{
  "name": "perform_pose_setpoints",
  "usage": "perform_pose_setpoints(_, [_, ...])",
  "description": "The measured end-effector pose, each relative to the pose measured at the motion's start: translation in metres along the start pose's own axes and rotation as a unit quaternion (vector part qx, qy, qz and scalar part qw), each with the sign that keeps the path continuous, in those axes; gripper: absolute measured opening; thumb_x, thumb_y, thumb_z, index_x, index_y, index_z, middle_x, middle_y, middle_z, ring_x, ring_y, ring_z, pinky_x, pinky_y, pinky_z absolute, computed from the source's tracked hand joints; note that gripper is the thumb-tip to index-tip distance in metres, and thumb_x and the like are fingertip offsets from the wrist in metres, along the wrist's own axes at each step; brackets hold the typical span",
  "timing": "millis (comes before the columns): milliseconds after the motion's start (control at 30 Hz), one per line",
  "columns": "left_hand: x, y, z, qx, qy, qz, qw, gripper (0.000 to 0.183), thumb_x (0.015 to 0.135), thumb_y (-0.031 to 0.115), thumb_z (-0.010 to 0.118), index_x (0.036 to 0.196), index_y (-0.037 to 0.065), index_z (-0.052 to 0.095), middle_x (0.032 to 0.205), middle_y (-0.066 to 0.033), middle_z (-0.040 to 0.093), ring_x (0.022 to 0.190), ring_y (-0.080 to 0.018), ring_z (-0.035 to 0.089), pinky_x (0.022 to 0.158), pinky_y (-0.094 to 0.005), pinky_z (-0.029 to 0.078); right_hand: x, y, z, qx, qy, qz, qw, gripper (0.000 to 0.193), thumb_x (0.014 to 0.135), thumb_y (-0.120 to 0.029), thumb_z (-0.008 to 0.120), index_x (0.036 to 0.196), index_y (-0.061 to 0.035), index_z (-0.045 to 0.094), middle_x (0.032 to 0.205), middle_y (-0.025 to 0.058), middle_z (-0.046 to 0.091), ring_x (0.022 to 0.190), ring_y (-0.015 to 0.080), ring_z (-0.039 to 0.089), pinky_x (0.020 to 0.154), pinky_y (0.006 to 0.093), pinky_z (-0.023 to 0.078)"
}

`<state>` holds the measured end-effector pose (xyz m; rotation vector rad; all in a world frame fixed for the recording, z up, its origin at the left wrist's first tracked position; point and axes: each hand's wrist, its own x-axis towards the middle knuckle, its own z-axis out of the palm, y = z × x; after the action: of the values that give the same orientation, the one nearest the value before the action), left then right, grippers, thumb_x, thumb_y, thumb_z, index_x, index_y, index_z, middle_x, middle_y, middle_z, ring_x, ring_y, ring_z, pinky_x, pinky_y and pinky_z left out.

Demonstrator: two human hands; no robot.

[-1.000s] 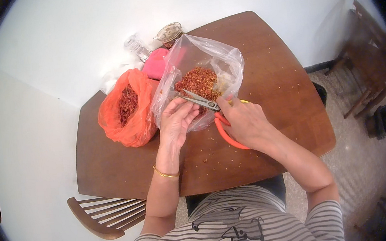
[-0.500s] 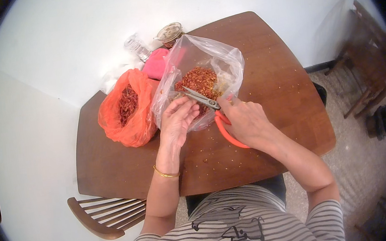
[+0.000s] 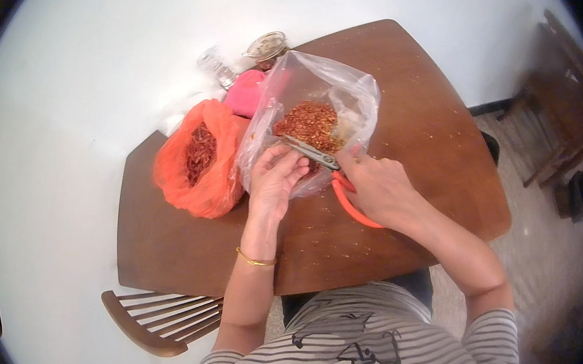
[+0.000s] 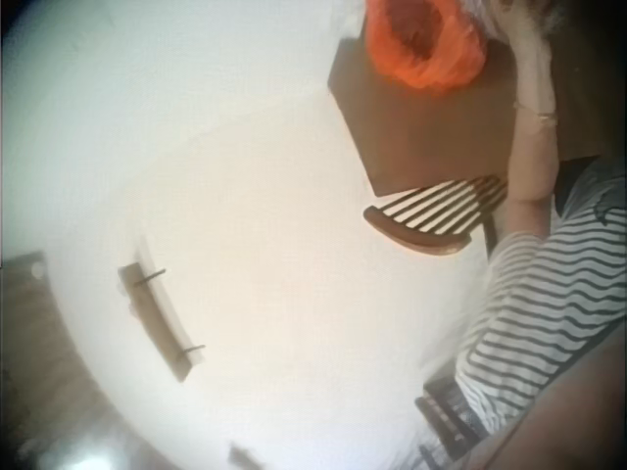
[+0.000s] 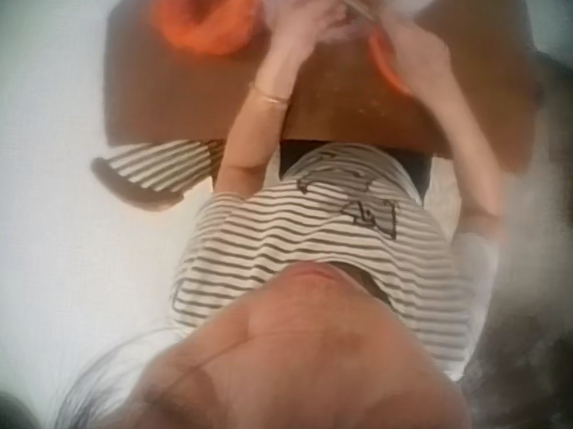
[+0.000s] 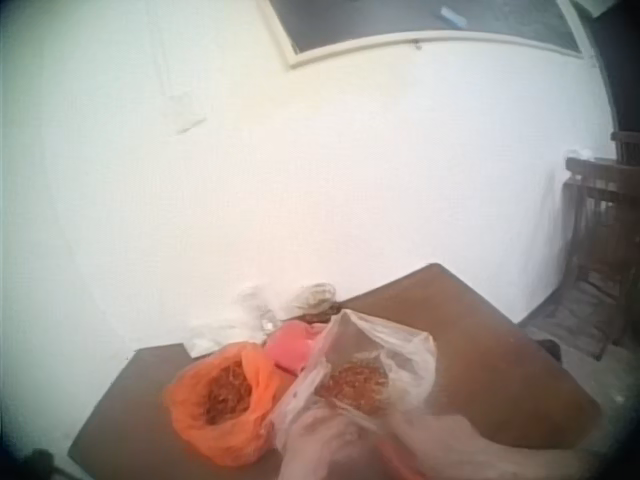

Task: The person uses orange-handled scissors to cut dried red chilies inside a clear plastic bag on a wooden table. The cut pieces fall into the bag while the person repeatedly reaches into an orange mesh bag to retrieve more chilies and continues cutting.

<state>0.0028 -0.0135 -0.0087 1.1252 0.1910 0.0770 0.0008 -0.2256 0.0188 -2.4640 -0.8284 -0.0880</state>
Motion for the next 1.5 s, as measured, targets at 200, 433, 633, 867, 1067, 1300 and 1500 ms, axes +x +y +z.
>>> perform_pose_setpoints(200, [-0.004, 0.003, 0.007, 0.193, 0.043, 0.045, 0.979, 0.010, 0.090, 0.009, 0.066, 0.093, 0.003, 0.060, 0.085, -0.0090, 0.068, 0.066, -0.0120, 0.064, 0.054, -0.0225, 0.050, 0.001, 0.002, -0.008, 0.018, 0.004, 0.005, 1.000, 0.025, 0.091, -0.024, 0.060, 0.105, -0.0042, 0.052, 0.073, 0.0205, 0.063, 0.073, 0.0405, 0.063, 0.063, 0.0504, 0.047])
perform_pose_setpoints(433, [-0.022, 0.034, 0.018, 0.369, 0.098, 0.297, 0.875, 0.016, 0.088, 0.003, 0.059, 0.104, -0.001, 0.061, 0.090, -0.0077, 0.068, 0.064, -0.0148, 0.062, 0.058, -0.0269, 0.049, 0.005, 0.003, -0.015, 0.068, -0.011, 0.026, 0.997, 0.028, 0.089, -0.026, 0.065, 0.101, -0.0042, 0.054, 0.074, 0.0216, 0.063, 0.075, 0.0428, 0.061, 0.065, 0.0521, 0.046])
perform_pose_setpoints(633, [0.009, 0.148, -0.058, 0.475, 0.239, 0.239, 0.812, 0.023, 0.084, 0.007, 0.061, 0.105, 0.000, 0.065, 0.093, -0.0145, 0.072, 0.078, -0.0244, 0.071, 0.065, -0.0322, 0.055, 0.002, 0.002, -0.016, 0.073, -0.008, 0.020, 0.997, 0.031, 0.087, -0.024, 0.067, 0.106, -0.0042, 0.054, 0.077, 0.0220, 0.064, 0.077, 0.0429, 0.062, 0.068, 0.0520, 0.047])
perform_pose_setpoints(867, [0.089, 0.157, -0.173, 0.703, 0.292, 0.044, 0.647, 0.020, 0.081, 0.011, 0.061, 0.097, 0.004, 0.071, 0.095, -0.0226, 0.070, 0.095, -0.0372, 0.067, 0.080, -0.0448, 0.055, 0.004, 0.003, -0.008, 0.071, -0.002, 0.009, 0.997, 0.035, 0.084, -0.022, 0.070, 0.111, -0.0055, 0.056, 0.080, 0.0207, 0.066, 0.079, 0.0420, 0.063, 0.071, 0.0497, 0.048])
perform_pose_setpoints(1067, [0.109, 0.132, -0.155, 0.718, 0.348, 0.079, 0.597, 0.021, 0.079, 0.010, 0.063, 0.096, 0.001, 0.071, 0.100, -0.0222, 0.069, 0.098, -0.0377, 0.067, 0.083, -0.0460, 0.055, 0.002, 0.003, -0.011, 0.057, -0.019, 0.033, 0.998, 0.036, 0.083, -0.022, 0.072, 0.112, -0.0057, 0.056, 0.080, 0.0187, 0.066, 0.079, 0.0408, 0.063, 0.072, 0.0486, 0.049])
perform_pose_setpoints(1300, [0.110, 0.147, -0.180, 0.693, 0.298, 0.027, 0.655, 0.027, 0.074, 0.015, 0.066, 0.096, 0.001, 0.072, 0.099, -0.0211, 0.070, 0.093, -0.0322, 0.068, 0.080, -0.0423, 0.055, 0.004, 0.002, -0.012, 0.053, -0.014, -0.001, 0.999, 0.036, 0.083, -0.021, 0.072, 0.110, -0.0040, 0.056, 0.080, 0.0197, 0.065, 0.079, 0.0414, 0.062, 0.070, 0.0487, 0.048])
perform_pose_setpoints(1500, [0.070, 0.168, -0.138, 0.401, 0.193, 0.029, 0.895, 0.018, 0.079, 0.014, 0.068, 0.092, 0.001, 0.068, 0.085, -0.0081, 0.068, 0.072, -0.0140, 0.066, 0.066, -0.0269, 0.056, 0.003, 0.000, -0.016, 0.071, 0.002, 0.014, 0.997, 0.029, 0.090, -0.025, 0.063, 0.111, -0.0068, 0.059, 0.077, 0.0228, 0.064, 0.079, 0.0426, 0.062, 0.071, 0.0512, 0.048])
